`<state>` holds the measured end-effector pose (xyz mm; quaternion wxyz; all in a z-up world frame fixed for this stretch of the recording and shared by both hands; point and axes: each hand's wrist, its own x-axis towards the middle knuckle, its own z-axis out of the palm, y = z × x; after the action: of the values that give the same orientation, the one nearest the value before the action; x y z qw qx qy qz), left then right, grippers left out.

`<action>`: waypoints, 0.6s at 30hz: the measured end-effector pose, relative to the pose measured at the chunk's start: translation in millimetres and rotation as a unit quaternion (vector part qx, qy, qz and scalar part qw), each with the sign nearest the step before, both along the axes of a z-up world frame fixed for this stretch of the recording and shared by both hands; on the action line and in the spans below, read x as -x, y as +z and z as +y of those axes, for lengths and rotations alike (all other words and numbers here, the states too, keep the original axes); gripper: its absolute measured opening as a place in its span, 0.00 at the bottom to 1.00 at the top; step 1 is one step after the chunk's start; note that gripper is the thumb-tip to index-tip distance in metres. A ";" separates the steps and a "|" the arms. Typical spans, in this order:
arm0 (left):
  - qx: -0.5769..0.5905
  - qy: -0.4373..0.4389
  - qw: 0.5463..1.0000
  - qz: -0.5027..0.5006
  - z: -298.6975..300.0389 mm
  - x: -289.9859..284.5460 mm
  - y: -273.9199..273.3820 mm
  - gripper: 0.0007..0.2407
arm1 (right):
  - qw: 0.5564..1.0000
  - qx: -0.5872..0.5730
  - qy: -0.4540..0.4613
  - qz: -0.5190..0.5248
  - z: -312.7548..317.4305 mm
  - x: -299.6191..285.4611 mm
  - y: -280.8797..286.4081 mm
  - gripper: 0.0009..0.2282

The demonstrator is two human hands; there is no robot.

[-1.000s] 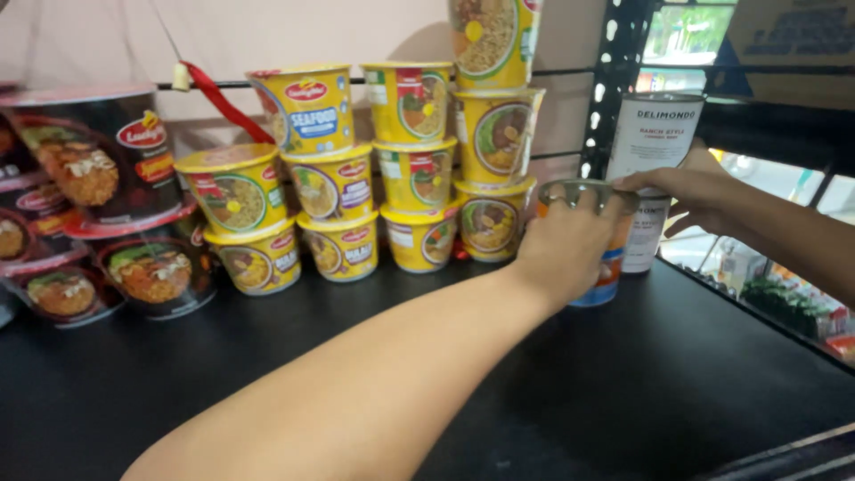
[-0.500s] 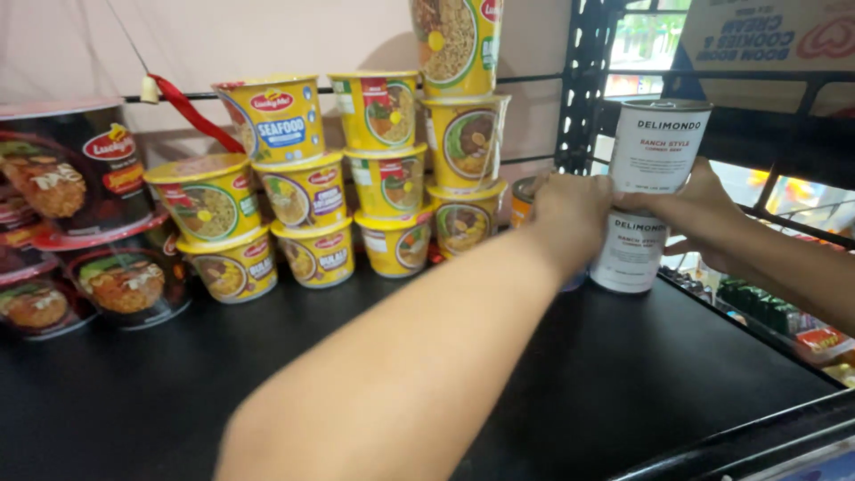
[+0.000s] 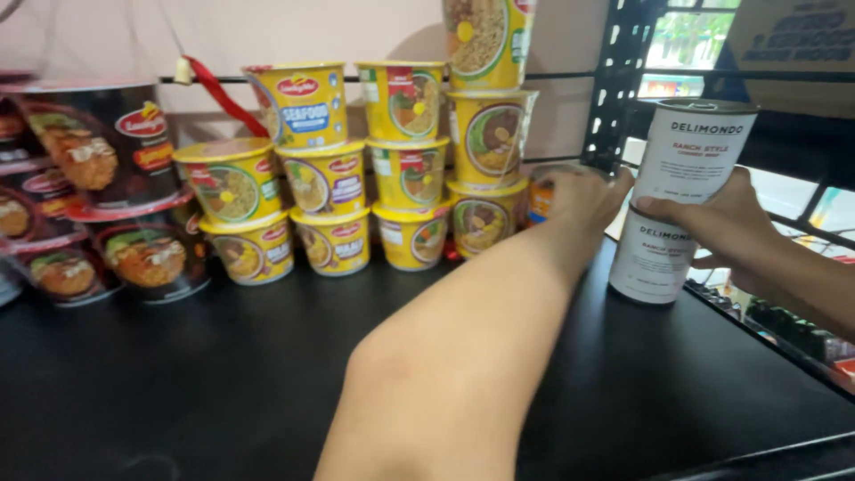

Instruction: Taking canned goods and cup noodles from cardboard boxes and organizing them neatly on the grocery store shelves.

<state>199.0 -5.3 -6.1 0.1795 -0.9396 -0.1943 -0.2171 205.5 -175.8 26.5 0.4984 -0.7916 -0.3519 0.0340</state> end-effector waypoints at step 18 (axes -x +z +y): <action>-0.490 -0.175 0.827 0.213 64.0 26.8 -64.5 0.25 | 0.999 0.035 -0.003 -0.014 0.6 -3.0 -0.5 0.27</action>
<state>172.3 58.7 -70.6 0.6126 -0.7690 0.1487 -0.1061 208.5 -175.2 26.0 0.4657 -0.8100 -0.3549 0.0334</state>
